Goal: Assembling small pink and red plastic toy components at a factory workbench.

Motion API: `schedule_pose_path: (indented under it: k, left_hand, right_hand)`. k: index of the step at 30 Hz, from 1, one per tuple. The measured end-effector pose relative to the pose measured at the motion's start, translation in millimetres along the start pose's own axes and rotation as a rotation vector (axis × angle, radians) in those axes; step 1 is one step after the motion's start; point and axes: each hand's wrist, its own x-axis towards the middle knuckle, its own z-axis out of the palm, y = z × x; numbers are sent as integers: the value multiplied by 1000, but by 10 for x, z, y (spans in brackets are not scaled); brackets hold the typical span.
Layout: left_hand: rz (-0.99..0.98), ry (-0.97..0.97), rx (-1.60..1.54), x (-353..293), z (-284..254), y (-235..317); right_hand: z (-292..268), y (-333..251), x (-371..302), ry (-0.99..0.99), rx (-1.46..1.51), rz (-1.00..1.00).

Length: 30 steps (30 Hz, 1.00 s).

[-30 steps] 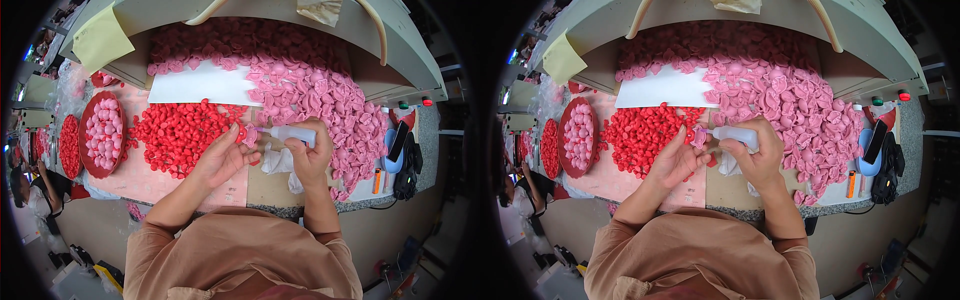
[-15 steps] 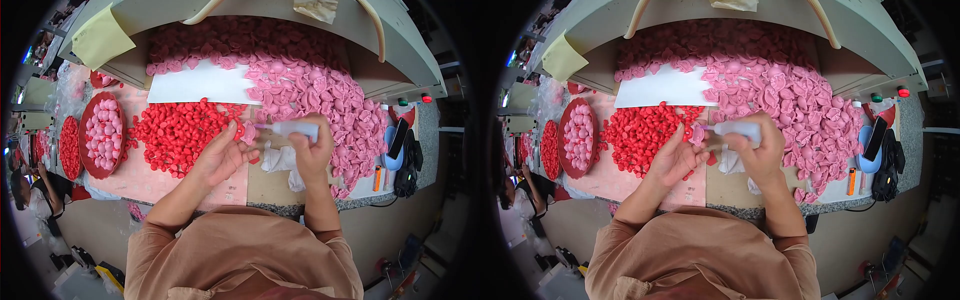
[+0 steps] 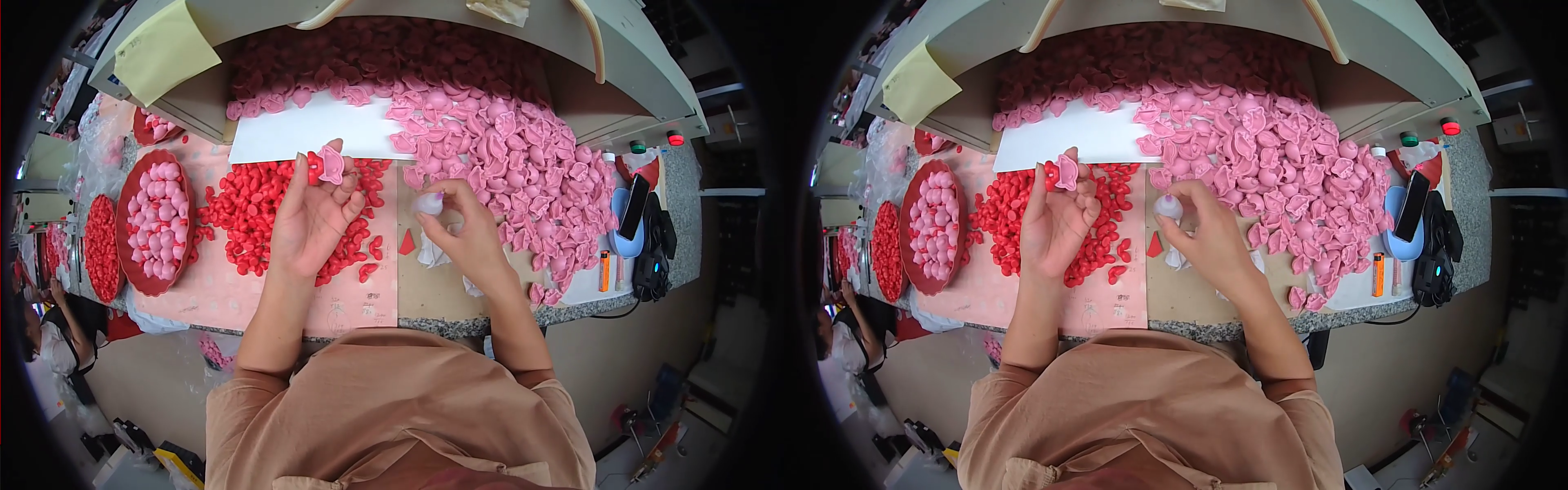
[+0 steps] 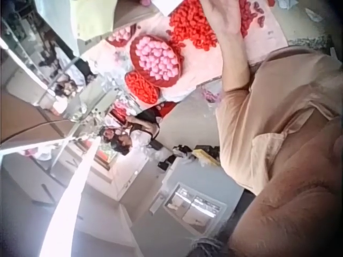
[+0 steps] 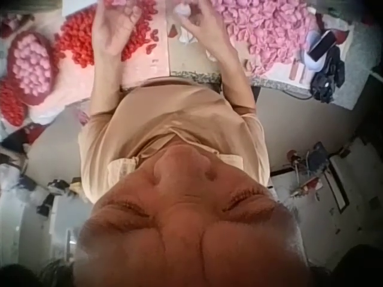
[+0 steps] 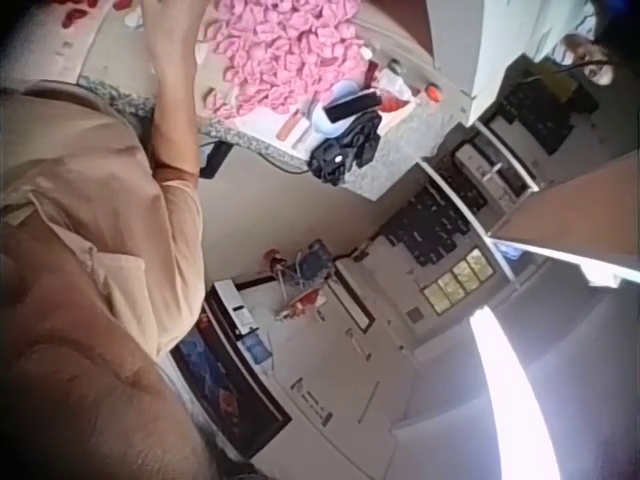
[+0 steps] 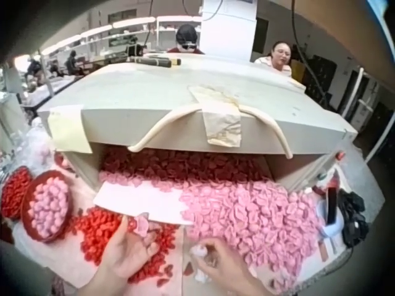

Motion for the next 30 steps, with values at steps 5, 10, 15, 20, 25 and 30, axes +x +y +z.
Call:
schedule_pose_path:
  k: [5,10,15,20,25,30]
  left_hand:
    - [-6,-74,-79,49,15,-15]
    - [52,-32,-62,46,-11,14]
    - [23,-114,-91,34,-16,78]
    - [-17,-177,-84,60,-47,30]
    - [24,-98,-60,-32,-75,81]
    - [20,-135,-134,-1,74,39]
  right_hand:
    - [35,68,-15,35,-63,111]
    - [-11,128,-90,171,-73,-96]
    - [-765,-156,-758,514,-433,-56]
    - [-1824,193,-1571,941,-656,545]
    - [-2017,855,-1693,741,-1043,210]
    - [-2111,967,-1824,775,-1056,288]
